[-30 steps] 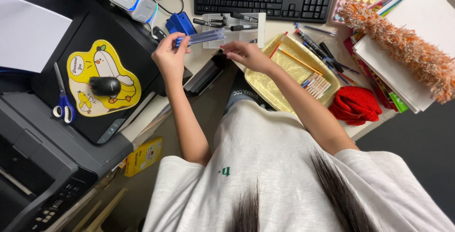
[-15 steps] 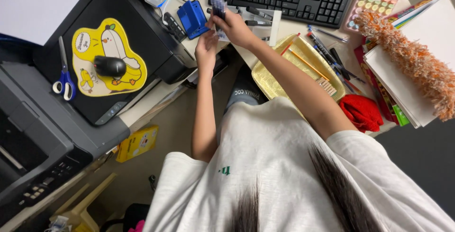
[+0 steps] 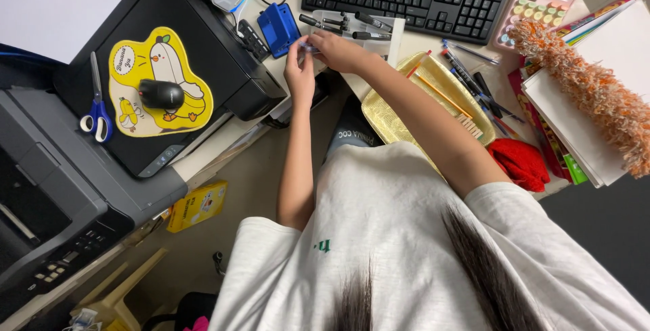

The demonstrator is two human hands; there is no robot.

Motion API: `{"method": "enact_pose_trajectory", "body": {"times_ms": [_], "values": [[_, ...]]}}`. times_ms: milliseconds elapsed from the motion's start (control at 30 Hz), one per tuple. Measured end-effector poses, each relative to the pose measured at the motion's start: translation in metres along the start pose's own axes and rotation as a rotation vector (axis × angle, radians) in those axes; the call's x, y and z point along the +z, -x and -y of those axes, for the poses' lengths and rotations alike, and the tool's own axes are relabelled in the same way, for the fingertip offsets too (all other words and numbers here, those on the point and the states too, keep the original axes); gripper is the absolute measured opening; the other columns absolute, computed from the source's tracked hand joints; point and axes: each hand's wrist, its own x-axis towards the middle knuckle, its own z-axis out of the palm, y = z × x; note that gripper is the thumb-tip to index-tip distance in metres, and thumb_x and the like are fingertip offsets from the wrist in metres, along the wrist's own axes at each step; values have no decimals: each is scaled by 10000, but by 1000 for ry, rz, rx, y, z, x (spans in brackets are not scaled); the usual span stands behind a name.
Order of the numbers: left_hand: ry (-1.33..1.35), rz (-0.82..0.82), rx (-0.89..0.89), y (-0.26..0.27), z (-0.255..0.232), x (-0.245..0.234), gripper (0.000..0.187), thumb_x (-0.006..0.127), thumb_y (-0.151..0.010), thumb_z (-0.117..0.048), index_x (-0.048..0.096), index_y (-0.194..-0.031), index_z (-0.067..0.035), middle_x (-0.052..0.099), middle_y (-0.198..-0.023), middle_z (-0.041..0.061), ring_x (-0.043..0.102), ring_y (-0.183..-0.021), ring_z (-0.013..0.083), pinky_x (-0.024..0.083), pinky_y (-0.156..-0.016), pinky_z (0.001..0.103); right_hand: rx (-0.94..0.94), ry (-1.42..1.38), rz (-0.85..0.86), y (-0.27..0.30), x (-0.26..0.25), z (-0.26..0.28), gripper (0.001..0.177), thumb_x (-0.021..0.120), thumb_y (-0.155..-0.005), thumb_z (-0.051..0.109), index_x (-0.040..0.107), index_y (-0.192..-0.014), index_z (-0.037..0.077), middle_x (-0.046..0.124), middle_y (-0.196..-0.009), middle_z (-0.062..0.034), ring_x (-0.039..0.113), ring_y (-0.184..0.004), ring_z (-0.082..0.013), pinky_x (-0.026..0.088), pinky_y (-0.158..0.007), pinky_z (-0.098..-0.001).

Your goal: The person organizes pens and markers into a clear plastic case on a cluttered desk. They then use a fluffy duster to clean the desk surface, keyboard, and surrounding areas.

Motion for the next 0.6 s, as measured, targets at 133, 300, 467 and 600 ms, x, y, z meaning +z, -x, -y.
{"method": "enact_pose_trajectory", "body": {"times_ms": [133,300,467,600], "values": [[-121,-31,-34,-3,-8,3,295,581,-1050,19,610,-1337,-47,718,-1252,121,696,-1165,218,553,-992,328,-52,99,-134,14,-26,31,466,718,-867,112,566,-1272,-63,587,-1241,-240,593,-1145,-426,534,-907,-444],[-227,-33,-5,-1,1,4,303,558,-1010,37,617,-1298,-39,698,-1268,122,693,-1195,224,558,-1003,333,87,393,-26,28,-27,37,285,715,-865,107,682,-1135,21,650,-1132,-150,619,-1075,-336,524,-944,-424],[-288,-79,79,10,-32,12,259,571,-996,41,647,-1232,-34,676,-1272,117,668,-1195,227,567,-1008,349,71,519,-30,40,9,6,261,694,-842,71,708,-1100,38,688,-1085,-131,628,-1073,-314,534,-938,-404],[-445,-106,180,20,-56,10,224,585,-989,25,688,-1177,-41,699,-1238,101,670,-1175,243,561,-996,374,56,353,-150,35,-16,28,173,701,-858,49,727,-1029,42,709,-1019,-121,646,-1043,-309,556,-914,-406]]}}
